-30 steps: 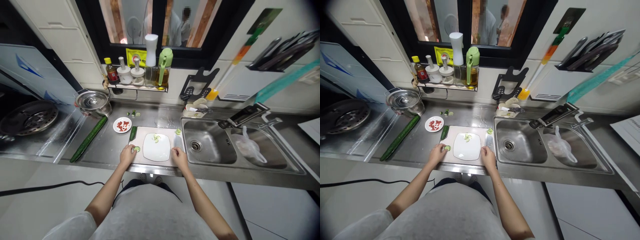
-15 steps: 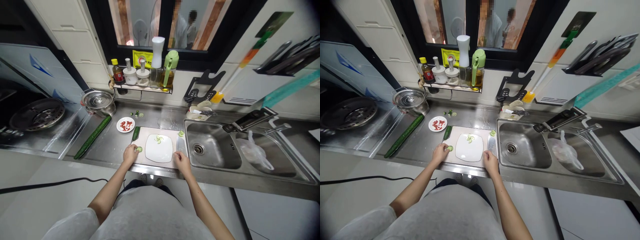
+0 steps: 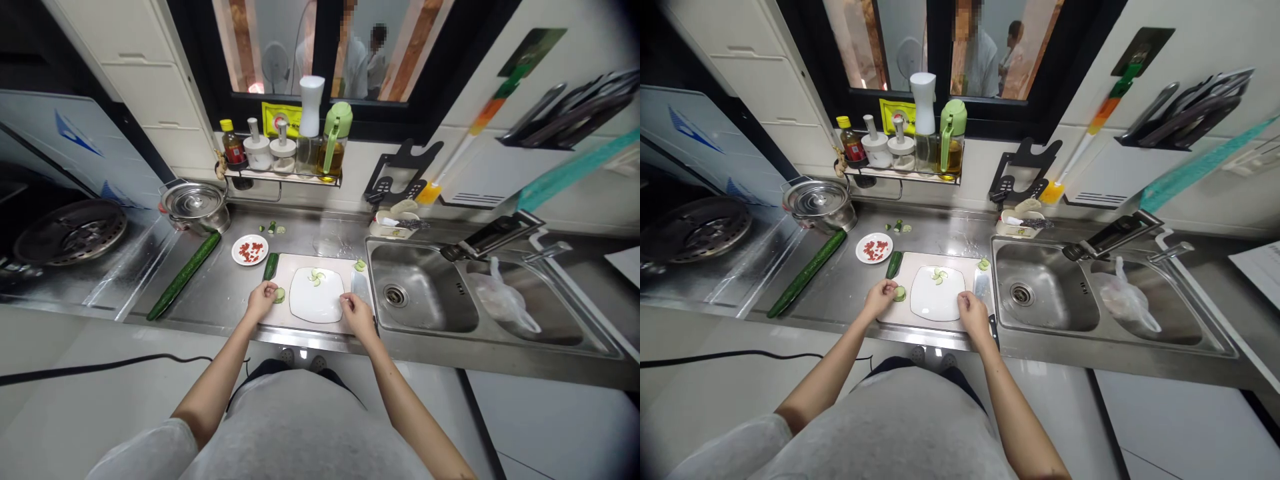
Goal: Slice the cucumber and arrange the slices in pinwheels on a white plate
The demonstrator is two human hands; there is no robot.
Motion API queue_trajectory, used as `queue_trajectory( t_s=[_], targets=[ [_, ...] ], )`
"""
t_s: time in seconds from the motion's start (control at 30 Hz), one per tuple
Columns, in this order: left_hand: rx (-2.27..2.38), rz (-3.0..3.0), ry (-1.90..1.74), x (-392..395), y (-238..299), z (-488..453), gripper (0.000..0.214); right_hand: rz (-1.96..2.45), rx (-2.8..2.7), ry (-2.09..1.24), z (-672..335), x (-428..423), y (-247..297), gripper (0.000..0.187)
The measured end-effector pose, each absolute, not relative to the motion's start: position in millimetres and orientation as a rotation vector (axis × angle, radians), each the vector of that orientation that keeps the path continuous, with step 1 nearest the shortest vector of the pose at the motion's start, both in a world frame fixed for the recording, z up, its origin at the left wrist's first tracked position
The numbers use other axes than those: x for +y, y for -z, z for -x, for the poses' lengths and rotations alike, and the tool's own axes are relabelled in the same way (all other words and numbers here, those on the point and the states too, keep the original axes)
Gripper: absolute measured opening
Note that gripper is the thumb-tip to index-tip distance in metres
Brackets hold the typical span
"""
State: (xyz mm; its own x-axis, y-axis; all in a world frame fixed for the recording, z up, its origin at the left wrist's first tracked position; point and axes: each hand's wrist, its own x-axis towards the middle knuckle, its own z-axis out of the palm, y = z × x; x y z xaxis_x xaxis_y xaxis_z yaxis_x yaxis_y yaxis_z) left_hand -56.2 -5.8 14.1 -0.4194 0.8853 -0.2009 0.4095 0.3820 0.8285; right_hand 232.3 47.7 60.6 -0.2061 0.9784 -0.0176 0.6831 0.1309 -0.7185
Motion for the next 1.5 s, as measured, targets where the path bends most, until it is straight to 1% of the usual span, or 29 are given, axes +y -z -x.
queue_trajectory(
  t_s=[0.1,0.27,0.5,0.57,0.9,1.03,1.17,1.33,1.5],
  targets=[
    [1.907,-1.076,-0.995,0,-16,62,0.019,1.546,-1.972,-0.866,-221,52,-68,0.034],
    [1.939,-1.14,-0.944,-1,-15,68,0.018,1.438,-2.076,-0.93,-192,51,-80,0.031],
    [2.207,-1.354,-0.601,-3,-17,63,0.014,1.399,-2.173,-0.976,-170,45,-87,0.028],
    [2.272,-1.419,-0.563,-2,-20,62,0.013,1.401,-2.18,-0.977,-170,45,-85,0.028],
    [2.2,-1.29,-0.634,-3,-14,70,0.012,1.406,-2.183,-0.965,-176,44,-79,0.028],
    [2.212,-1.269,-0.649,-1,-10,71,0.017,1.436,-2.223,-0.959,-172,44,-81,0.029],
    [2.228,-1.208,-0.625,-1,-9,70,0.023,1.363,-2.454,-0.853,-154,38,-82,0.027],
    [2.289,-1.233,-0.493,-2,-10,70,0.026,1.049,-2.905,-0.546,-118,25,-73,0.028],
    [2.297,-1.225,-0.462,-3,-10,71,0.028,1.014,-3.03,-0.385,-97,26,-60,0.037]
  ],
)
